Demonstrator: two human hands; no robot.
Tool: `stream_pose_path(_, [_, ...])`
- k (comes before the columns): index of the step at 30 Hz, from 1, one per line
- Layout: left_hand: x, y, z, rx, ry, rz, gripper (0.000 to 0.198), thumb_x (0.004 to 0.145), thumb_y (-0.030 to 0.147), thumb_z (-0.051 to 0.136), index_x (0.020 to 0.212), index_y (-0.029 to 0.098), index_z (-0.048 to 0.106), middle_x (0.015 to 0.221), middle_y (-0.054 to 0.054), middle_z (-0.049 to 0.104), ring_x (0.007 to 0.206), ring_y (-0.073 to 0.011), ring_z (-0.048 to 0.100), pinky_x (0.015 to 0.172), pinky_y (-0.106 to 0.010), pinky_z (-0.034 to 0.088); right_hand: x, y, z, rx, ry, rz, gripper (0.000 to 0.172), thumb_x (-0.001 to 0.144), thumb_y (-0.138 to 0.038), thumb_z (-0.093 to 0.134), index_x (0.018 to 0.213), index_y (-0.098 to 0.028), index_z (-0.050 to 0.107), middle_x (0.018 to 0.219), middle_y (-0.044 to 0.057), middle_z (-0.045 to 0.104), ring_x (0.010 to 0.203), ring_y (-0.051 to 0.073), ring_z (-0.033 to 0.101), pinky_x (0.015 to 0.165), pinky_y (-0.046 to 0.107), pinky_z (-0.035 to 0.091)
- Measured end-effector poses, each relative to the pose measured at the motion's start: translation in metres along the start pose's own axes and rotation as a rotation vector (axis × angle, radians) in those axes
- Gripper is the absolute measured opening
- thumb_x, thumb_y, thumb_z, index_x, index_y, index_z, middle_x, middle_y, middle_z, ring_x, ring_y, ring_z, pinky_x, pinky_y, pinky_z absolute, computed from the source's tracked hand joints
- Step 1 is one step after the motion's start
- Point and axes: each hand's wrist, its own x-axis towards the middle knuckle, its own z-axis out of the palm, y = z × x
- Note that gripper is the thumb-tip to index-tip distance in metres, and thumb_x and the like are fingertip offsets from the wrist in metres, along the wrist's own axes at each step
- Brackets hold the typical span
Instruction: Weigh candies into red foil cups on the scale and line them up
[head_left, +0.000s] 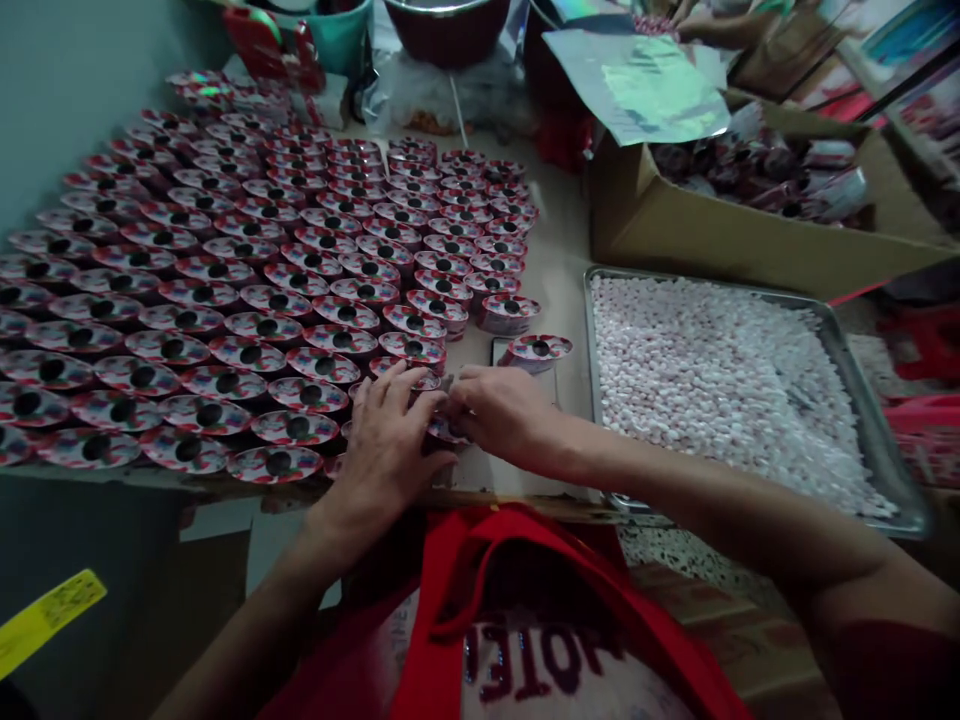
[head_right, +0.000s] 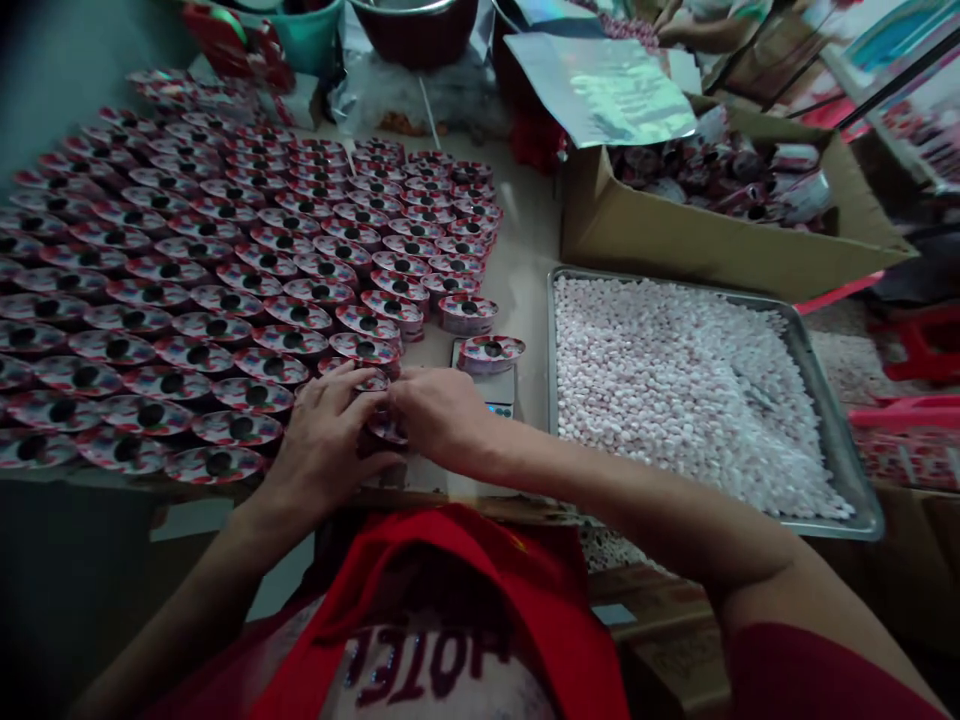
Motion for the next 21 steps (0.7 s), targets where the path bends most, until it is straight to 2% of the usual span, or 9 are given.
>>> stream_pose_path(6, [-0.006,-0.017,-0.006,-0.090,0.118,0.031,0.045,0.083,0.030,0.090,0.123,0.022,0.071,0.149,-0.019,0.061,0.148,-0.0456,0.052,0.122,-0.068,0.045,0.025,-0.007,-0.027,-0.114,-0.250,0.069,0.021,0.093,-0.026,0.075,0.112,-0.020,0.083,0.111,0.010,0.083,0.099,0.026,0.075,0.062,0.032,0.031])
stream_pose_path(8, [-0.004,-0.024,-0.011,-0.123,0.168,0.048,0.038,0.090,0.033,0.085,0.124,0.023,0.071,0.149,-0.018,0.061,0.147,-0.0442,0.053,0.123,-0.067,0.044,0.034,-0.008,-0.034,-0.135,-0.326,0.083,0.027,0.088,-0.028,0.082,0.113,-0.019,0.082,0.112,0.011,0.083,0.101,0.027,0.075,0.061,0.032,0.031])
stream_pose_path(10, [-0.003,-0.030,-0.017,-0.158,0.199,0.053,0.031,0.096,0.037,0.079,0.123,0.026,0.071,0.148,-0.015,0.063,0.147,-0.0423,0.054,0.124,-0.068,0.043,0.042,-0.008,-0.035,-0.132,-0.348,0.096,0.038,0.083,-0.028,0.088,0.119,-0.019,0.079,0.117,0.011,0.082,0.103,0.027,0.074,0.061,0.032,0.031])
stream_pose_path(13, [0.000,-0.035,-0.026,-0.191,0.241,0.047,0.022,0.099,0.037,0.075,0.119,0.029,0.072,0.144,-0.011,0.066,0.143,-0.0390,0.059,0.122,-0.066,0.047,0.046,-0.008,-0.028,-0.087,-0.296,0.122,0.056,0.081,-0.030,0.089,0.133,-0.021,0.071,0.119,0.010,0.080,0.100,0.025,0.072,0.063,0.030,0.033])
stream_pose_path(15, [0.002,-0.037,-0.033,-0.190,0.267,0.051,0.017,0.100,0.034,0.074,0.116,0.030,0.072,0.140,-0.009,0.068,0.139,-0.0367,0.062,0.120,-0.063,0.050,0.042,-0.002,-0.027,-0.024,-0.242,0.119,0.058,0.079,-0.031,0.091,0.132,-0.022,0.070,0.114,0.008,0.079,0.095,0.023,0.070,0.065,0.029,0.033])
stream_pose_path(16, [0.003,-0.038,-0.038,-0.183,0.274,0.057,0.016,0.100,0.033,0.074,0.115,0.030,0.071,0.139,-0.009,0.069,0.137,-0.0359,0.064,0.119,-0.062,0.051,0.037,0.005,-0.029,0.034,-0.212,0.117,0.053,0.079,-0.033,0.092,0.126,-0.022,0.072,0.110,0.006,0.079,0.092,0.021,0.068,0.066,0.028,0.034])
stream_pose_path(19, [0.003,-0.041,-0.053,-0.143,0.262,0.074,0.015,0.101,0.035,0.073,0.116,0.031,0.071,0.139,-0.008,0.070,0.135,-0.0353,0.065,0.119,-0.063,0.050,0.004,0.046,-0.049,0.210,-0.012,0.161,0.032,0.085,-0.041,0.088,0.106,-0.020,0.076,0.093,0.003,0.076,0.080,0.017,0.064,0.067,0.028,0.037])
stream_pose_path(21, [0.003,-0.043,-0.059,-0.122,0.213,0.063,0.015,0.102,0.037,0.071,0.117,0.032,0.071,0.139,-0.007,0.069,0.132,-0.0346,0.066,0.117,-0.062,0.053,-0.032,0.090,-0.062,0.102,0.229,0.288,0.021,0.095,-0.040,0.077,0.103,-0.020,0.077,0.088,0.003,0.075,0.077,0.018,0.063,0.068,0.030,0.039])
